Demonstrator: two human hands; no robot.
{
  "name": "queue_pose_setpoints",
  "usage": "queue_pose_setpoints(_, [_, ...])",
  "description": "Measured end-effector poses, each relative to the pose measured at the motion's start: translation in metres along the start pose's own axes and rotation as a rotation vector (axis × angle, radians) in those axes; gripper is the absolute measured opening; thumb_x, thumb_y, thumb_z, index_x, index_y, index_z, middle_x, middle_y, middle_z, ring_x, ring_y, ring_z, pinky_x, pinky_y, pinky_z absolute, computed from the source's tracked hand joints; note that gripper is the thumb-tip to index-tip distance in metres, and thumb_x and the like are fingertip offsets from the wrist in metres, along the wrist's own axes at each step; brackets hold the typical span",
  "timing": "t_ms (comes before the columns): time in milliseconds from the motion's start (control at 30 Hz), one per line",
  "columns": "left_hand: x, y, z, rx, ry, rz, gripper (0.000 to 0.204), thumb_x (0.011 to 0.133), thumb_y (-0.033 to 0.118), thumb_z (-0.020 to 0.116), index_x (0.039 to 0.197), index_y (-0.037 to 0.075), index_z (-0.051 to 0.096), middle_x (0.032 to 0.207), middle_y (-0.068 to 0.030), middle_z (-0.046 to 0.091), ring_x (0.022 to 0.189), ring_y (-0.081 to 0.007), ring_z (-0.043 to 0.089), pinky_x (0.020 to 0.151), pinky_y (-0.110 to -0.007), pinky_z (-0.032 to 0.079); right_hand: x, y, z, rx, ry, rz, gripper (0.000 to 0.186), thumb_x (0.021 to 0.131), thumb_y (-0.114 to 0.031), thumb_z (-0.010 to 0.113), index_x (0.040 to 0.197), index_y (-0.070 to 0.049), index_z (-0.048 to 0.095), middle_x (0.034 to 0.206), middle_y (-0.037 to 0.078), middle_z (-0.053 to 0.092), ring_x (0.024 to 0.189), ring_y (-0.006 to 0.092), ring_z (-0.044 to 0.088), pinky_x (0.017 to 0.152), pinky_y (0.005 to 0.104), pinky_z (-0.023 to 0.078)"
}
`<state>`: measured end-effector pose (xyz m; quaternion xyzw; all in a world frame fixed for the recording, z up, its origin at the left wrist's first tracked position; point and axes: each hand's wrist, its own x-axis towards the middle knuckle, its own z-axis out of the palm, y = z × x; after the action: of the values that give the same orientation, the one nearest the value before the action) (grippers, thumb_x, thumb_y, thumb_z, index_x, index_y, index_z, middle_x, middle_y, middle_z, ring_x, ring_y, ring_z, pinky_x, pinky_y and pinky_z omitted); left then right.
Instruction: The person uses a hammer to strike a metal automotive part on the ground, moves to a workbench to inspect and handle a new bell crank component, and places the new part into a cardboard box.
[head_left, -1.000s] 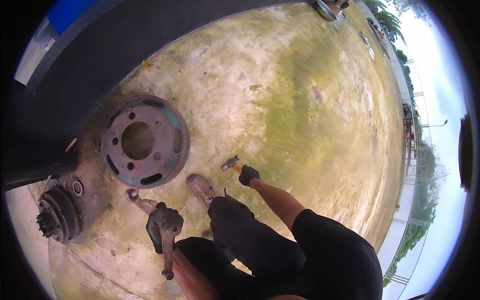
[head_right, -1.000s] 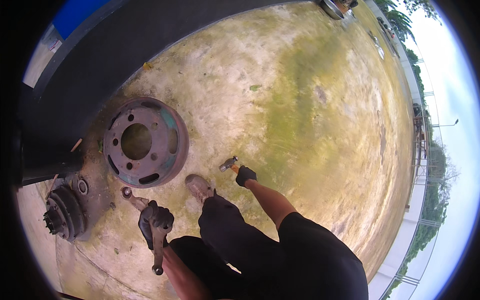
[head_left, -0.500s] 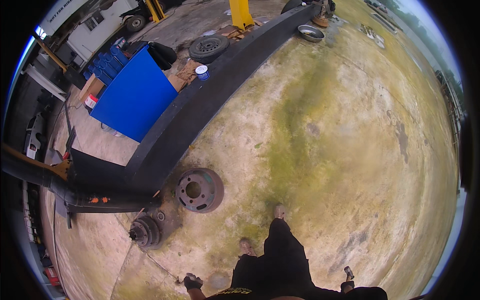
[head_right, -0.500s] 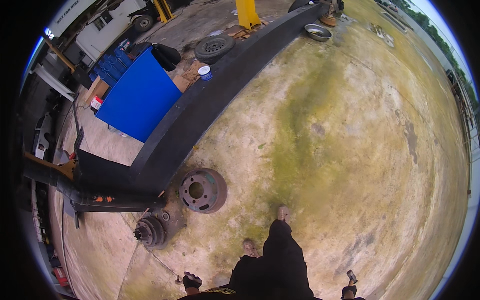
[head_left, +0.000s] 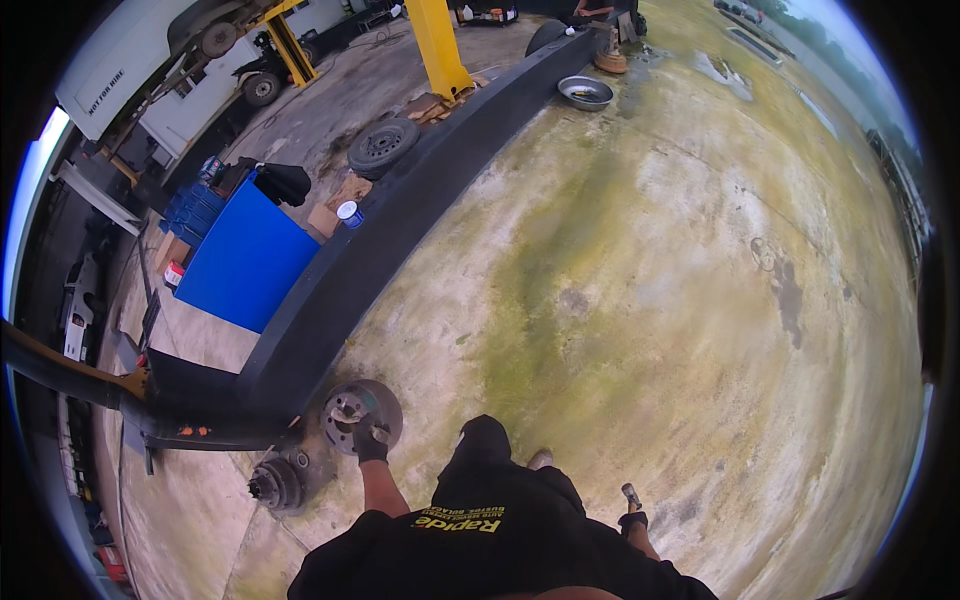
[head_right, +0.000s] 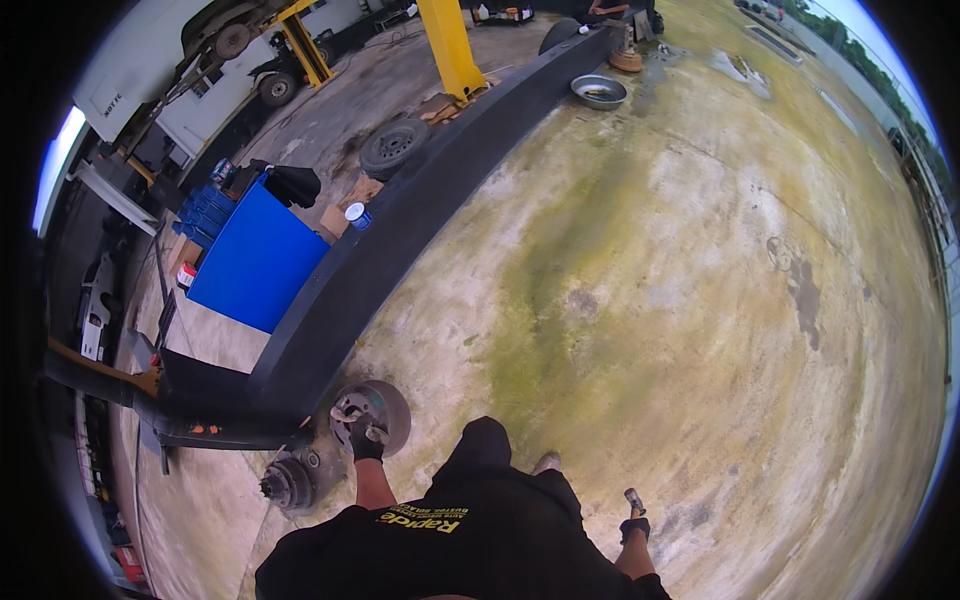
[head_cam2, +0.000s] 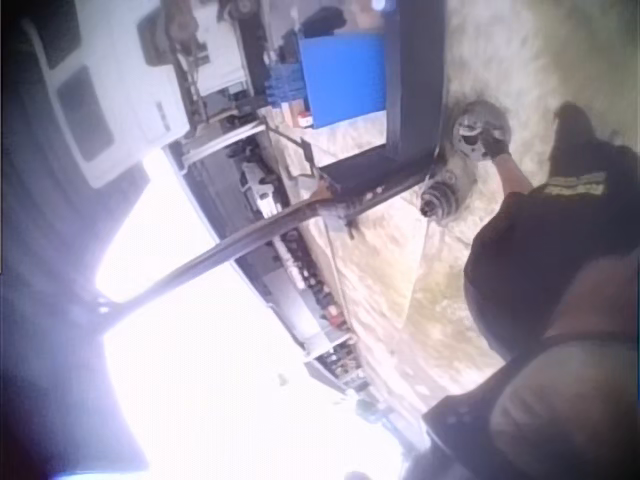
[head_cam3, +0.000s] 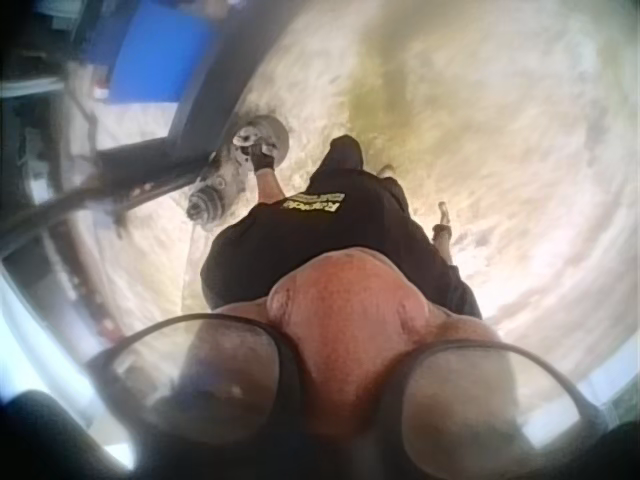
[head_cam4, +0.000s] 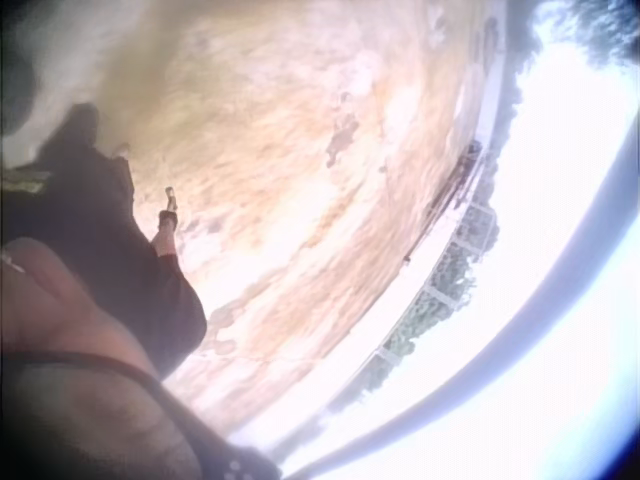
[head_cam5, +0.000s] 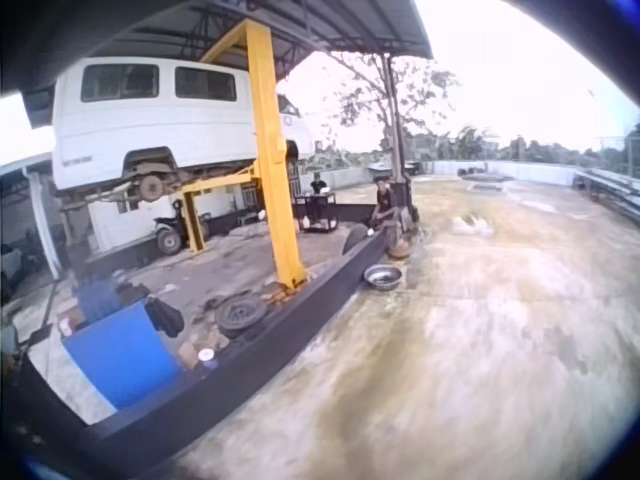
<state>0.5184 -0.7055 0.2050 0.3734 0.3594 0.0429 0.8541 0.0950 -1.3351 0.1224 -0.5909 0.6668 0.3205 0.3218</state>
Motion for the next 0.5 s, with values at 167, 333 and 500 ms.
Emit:
queue_pose_setpoints(167, [-0.016, -0.058, 0.306, 0.275, -0.496, -0.086, 0.049, 0.094, 0.004, 0.058, 0.141, 0.016, 0.050, 0.121, -0.0099, 0.057, 0.079, -0.0191, 0.063, 0.070, -0.038, 0.057, -0.008, -0.227, -0.095, -0.241, 0.369, -0.668, 0.021, 0.080, -0.020, 0.070, 0.091, -0.003, 0.073, 0.092, 0.023, 0.074, 0.093, 0.0417, 0.073, 0.081, 0.0492, 0.058])
queue_pose_setpoints(333, [-0.051, -0.085, 0.535, 0.758, -1.073, 0.194, 0.057, 0.086, -0.003, 0.072, 0.140, 0.002, 0.053, 0.127, -0.0097, 0.065, 0.113, -0.0186, 0.062, 0.086, -0.034, 0.055, -0.128, -0.438, -0.186, 0.347, 0.382, -1.064, 0.022, 0.076, -0.020, 0.076, 0.081, -0.002, 0.065, 0.071, 0.014, 0.067, 0.065, 0.0285, 0.066, 0.063, 0.0411, 0.051])
queue_pose_setpoints(500, [-0.094, -0.131, 0.723, 0.561, -1.424, -0.225, 0.049, 0.094, 0.005, 0.071, 0.139, 0.005, 0.049, 0.106, -0.0036, 0.060, 0.090, -0.0130, 0.063, 0.076, -0.031, 0.055, -0.244, -0.600, -0.285, 0.787, 0.129, -1.248, 0.009, 0.090, -0.007, 0.070, 0.096, -0.004, 0.064, 0.080, 0.001, 0.059, 0.066, 0.0111, 0.058, 0.057, 0.0295, 0.050])
